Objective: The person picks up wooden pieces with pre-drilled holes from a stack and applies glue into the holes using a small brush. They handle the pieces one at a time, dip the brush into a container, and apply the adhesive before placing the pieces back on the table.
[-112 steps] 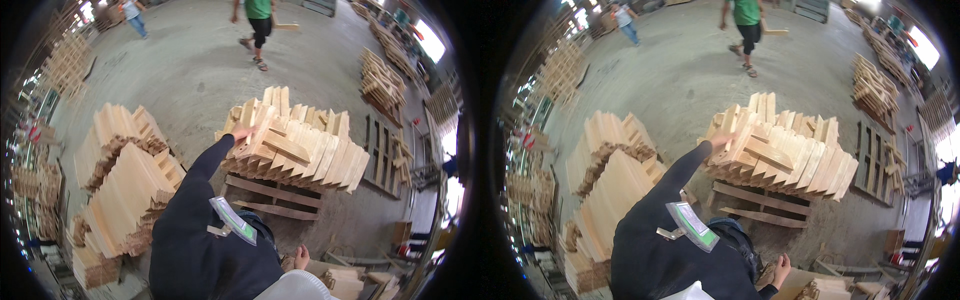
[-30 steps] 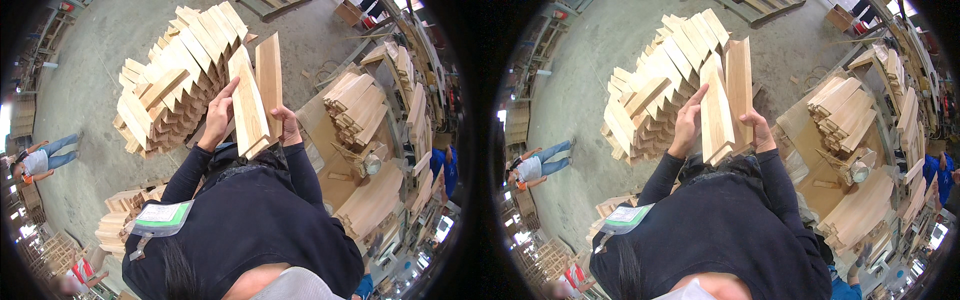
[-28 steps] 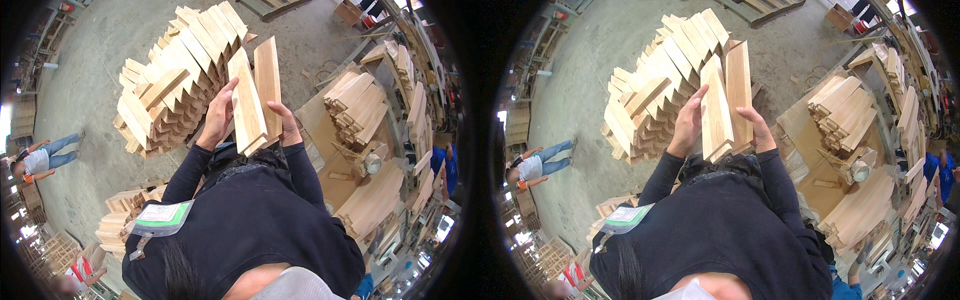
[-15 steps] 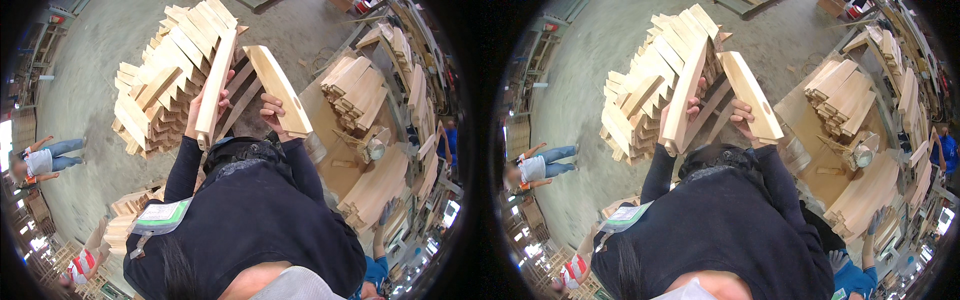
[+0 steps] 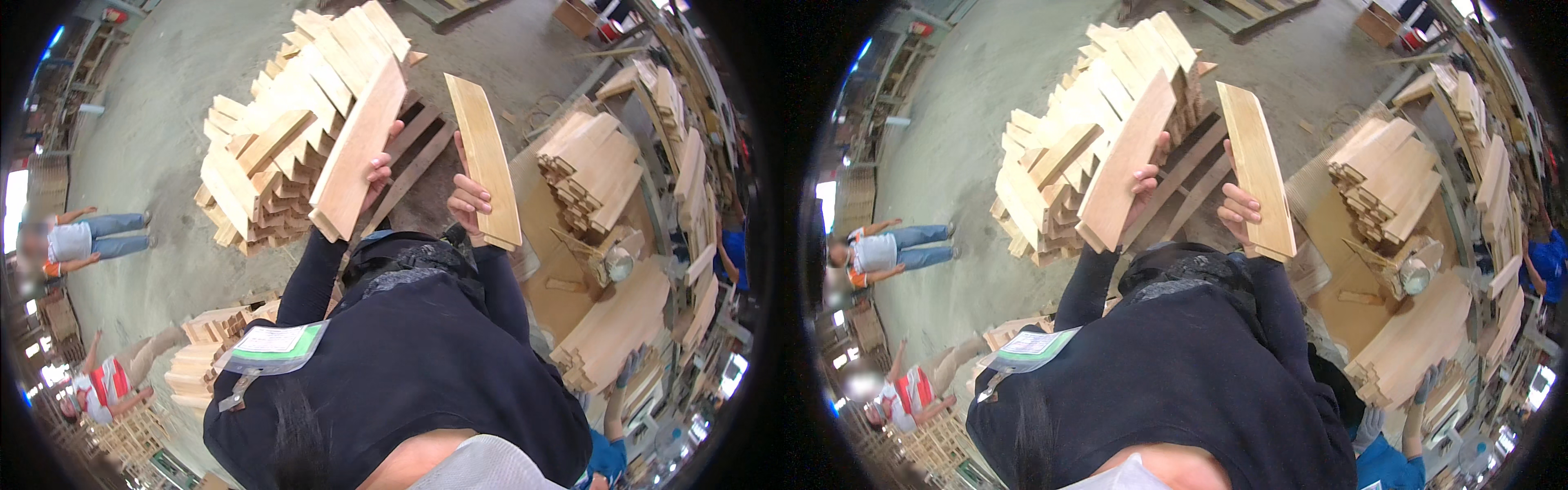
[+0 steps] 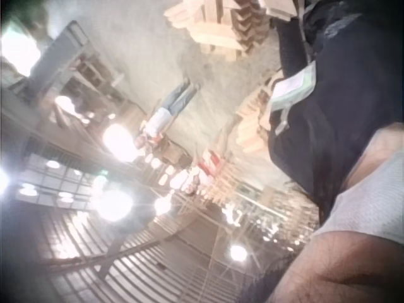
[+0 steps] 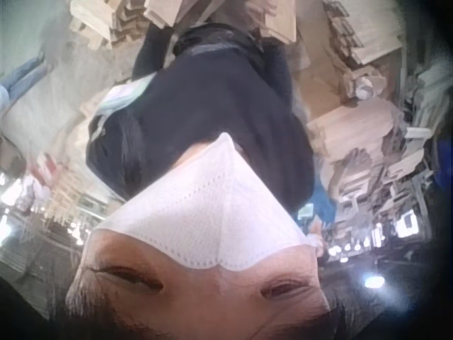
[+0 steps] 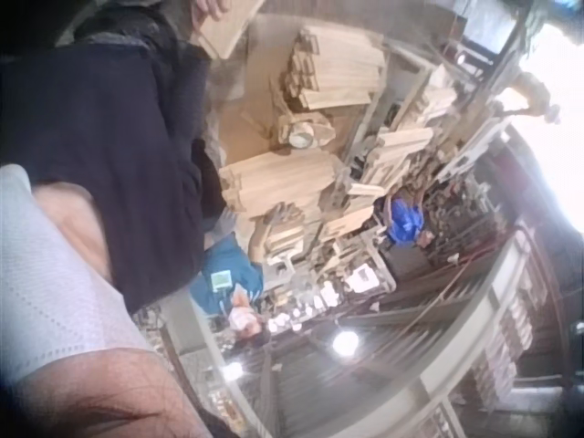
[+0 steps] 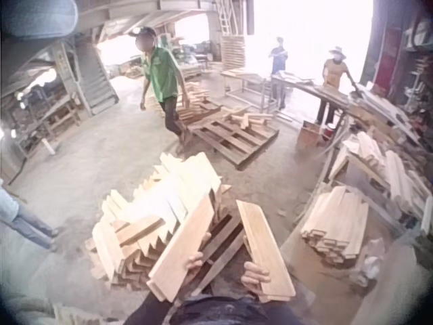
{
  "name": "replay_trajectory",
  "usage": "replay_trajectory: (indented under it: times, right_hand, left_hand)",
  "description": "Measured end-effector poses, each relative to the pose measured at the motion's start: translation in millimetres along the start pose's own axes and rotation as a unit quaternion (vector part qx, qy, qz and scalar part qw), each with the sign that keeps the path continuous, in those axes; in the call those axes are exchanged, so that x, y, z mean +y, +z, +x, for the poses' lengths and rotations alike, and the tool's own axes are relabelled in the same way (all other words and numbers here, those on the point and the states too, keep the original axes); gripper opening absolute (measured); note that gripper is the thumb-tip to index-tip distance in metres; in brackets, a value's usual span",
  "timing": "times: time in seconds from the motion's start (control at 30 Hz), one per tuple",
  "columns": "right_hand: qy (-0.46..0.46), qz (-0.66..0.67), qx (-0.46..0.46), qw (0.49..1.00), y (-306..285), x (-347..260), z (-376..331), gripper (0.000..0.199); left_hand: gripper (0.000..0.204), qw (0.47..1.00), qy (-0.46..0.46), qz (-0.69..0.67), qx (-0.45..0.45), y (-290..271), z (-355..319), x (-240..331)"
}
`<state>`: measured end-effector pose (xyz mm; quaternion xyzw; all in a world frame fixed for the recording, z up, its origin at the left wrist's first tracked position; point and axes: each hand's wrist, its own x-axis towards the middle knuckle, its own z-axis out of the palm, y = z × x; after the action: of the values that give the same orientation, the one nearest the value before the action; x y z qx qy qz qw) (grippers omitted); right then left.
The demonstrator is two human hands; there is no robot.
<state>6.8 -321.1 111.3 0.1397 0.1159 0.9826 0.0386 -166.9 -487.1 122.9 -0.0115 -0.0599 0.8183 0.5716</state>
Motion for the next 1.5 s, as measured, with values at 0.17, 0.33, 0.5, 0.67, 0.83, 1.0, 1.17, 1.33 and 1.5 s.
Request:
replay_trajectory:
  times: [0.17, 0.33, 0.5, 0.67, 0.83, 1.0, 1.17, 1.33, 1.5]
  right_hand:
    - [0.025, -0.094, 0.045, 0.994, -10.6, -2.7, -2.9, 0.079]
    - [0.075, -0.288, 0.146, 0.943, -6.8, -3.2, 13.1, 0.078]
    - [0.063, -0.502, 0.308, 0.805, -8.7, 2.0, 13.2, 0.069]
    - [-0.004, -0.611, 0.276, 0.742, -26.3, -1.3, 24.6, 0.049]
    - [0.001, -0.663, 0.260, 0.702, -13.9, 8.0, 36.2, 0.050]
    - [-0.001, -0.727, 0.239, 0.643, -11.9, 3.3, 40.3, 0.051]
    - [0.012, -0.763, 0.212, 0.611, 1.9, 7.8, 48.6, 0.052]
    - [0.011, -0.804, 0.153, 0.575, 6.7, 11.8, 55.7, 0.052]
    - [0.013, -0.828, 0.139, 0.543, 16.7, 15.4, 59.9, 0.053]
  left_hand:
    - [0.061, 1.000, 0.003, -0.016, -0.016, -1.9, 1.6, 2.2]
    - [0.064, 0.995, -0.035, 0.085, 0.041, 7.5, -10.7, 5.0]
    - [0.060, 0.890, 0.028, 0.393, 0.230, 31.2, -4.0, -12.1]
    - [0.063, 0.816, 0.131, 0.538, 0.165, 8.9, 9.1, -17.2]
    - [0.075, 0.826, 0.172, 0.511, 0.161, 5.4, 13.2, -25.3]
    - [0.083, 0.779, 0.160, 0.565, 0.219, 16.6, 10.5, -21.8]
    - [0.080, 0.741, 0.204, 0.603, 0.215, 19.4, 5.2, -19.4]
    - [0.079, 0.694, 0.239, 0.641, 0.226, 17.8, 7.8, -18.4]
    - [0.074, 0.699, 0.249, 0.620, 0.253, 30.7, 7.7, -25.8]
